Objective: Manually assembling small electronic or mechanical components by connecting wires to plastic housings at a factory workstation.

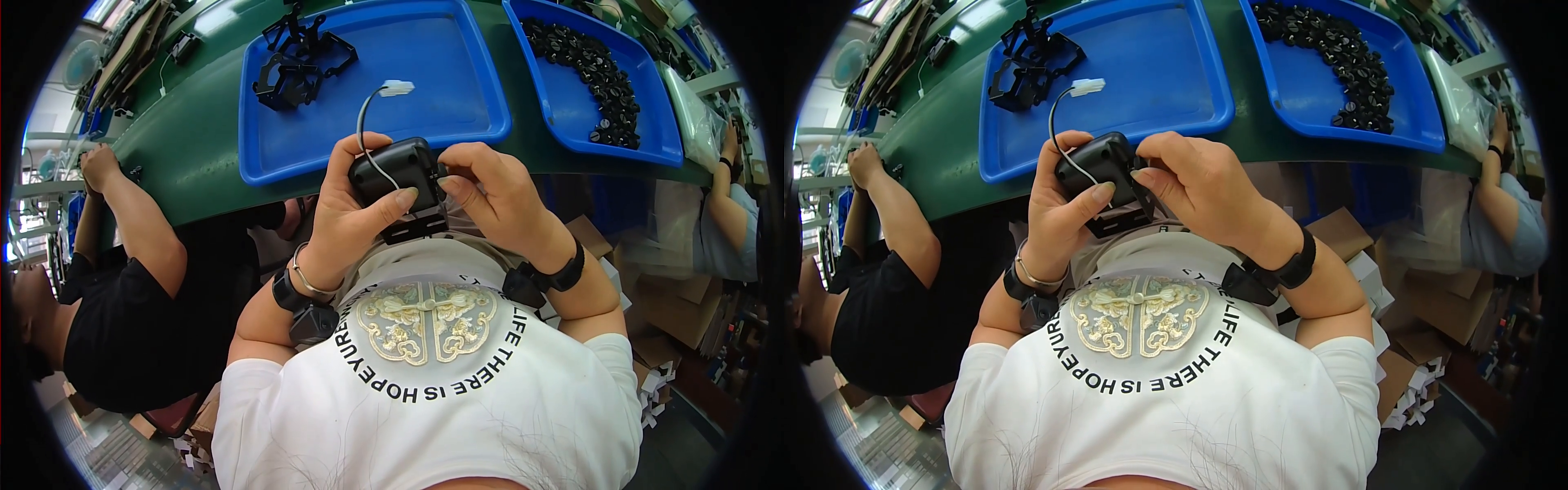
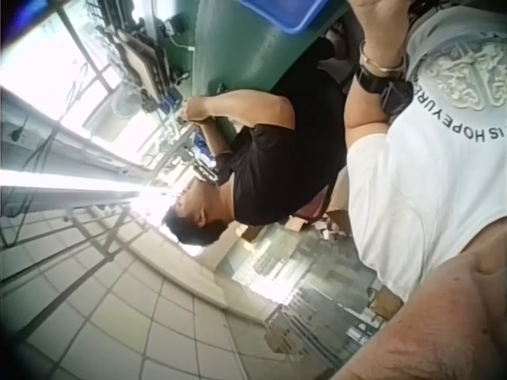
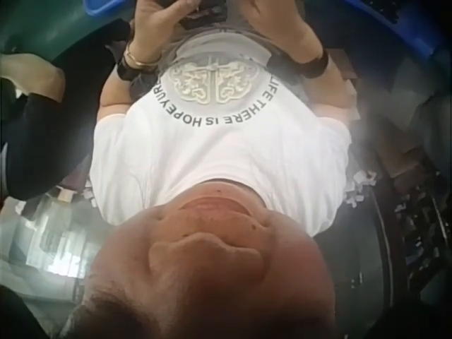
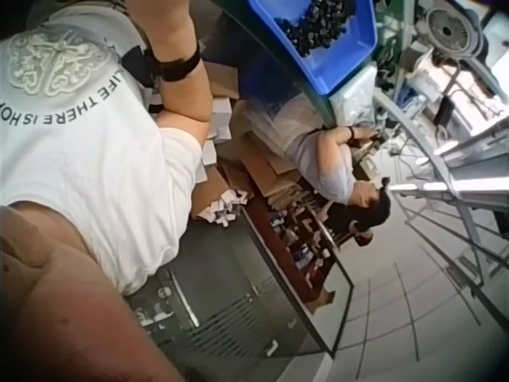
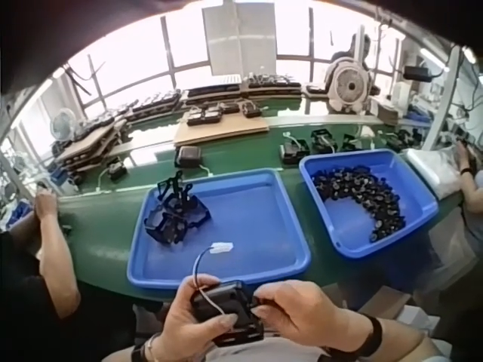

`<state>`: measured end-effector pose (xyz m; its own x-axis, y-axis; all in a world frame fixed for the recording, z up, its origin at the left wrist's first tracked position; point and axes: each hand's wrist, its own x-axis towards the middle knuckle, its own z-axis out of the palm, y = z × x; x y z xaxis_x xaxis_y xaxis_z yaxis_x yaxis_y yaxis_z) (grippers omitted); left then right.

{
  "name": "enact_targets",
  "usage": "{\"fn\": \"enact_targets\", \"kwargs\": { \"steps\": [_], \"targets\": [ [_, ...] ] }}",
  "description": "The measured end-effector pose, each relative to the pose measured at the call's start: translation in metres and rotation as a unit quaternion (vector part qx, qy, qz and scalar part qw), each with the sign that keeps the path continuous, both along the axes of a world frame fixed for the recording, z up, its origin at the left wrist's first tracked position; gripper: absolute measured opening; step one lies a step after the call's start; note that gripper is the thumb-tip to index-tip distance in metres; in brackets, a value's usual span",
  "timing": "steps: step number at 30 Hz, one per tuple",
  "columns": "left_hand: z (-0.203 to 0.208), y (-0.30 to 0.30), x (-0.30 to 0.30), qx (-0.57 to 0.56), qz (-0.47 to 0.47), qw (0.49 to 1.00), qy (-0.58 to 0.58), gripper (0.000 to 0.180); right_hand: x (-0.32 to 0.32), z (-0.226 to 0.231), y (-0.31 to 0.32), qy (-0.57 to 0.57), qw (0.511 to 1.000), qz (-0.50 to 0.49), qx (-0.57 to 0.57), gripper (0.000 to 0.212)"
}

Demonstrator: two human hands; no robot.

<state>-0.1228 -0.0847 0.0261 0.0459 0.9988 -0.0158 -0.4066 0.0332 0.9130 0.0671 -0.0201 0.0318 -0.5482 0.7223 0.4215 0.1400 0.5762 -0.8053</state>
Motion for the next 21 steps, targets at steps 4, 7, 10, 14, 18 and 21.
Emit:
{"fn": "enact_targets", "kwargs": {
  "steps": [4,7,10,14,18,21],
  "targets": [
    [-0.0008,-0.0009,0.0009,0.022,-0.009,1.0,0.017,0.052,0.0014,-0.0019,0.0011,-0.047,0.997,-0.013,0.055,0.028],
    [-0.0019,-0.0001,0.0013,0.016,-0.006,1.0,0.0,0.052,-0.0001,0.0013,0.001,0.012,0.999,-0.021,0.035,0.027],
    [-0.002,-0.0002,0.0028,0.016,-0.007,1.0,-0.005,0.052,-0.0023,-0.0044,0.0019,-0.075,0.993,-0.03,0.08,0.03],
    [-0.0031,-0.0011,0.0024,0.016,-0.011,1.0,-0.005,0.052,0.0041,0.0016,0.0051,-0.049,0.996,-0.005,0.07,0.034],
    [-0.003,-0.0022,0.0021,0.012,-0.016,1.0,-0.009,0.052,-0.0049,-0.0019,-0.0018,-0.051,0.996,-0.03,0.063,0.039],
    [-0.0035,-0.0019,0.0026,0.023,-0.019,1.0,0.011,0.052,0.0002,-0.0027,0.0065,-0.091,0.994,-0.005,0.065,0.039]
  ]
}}
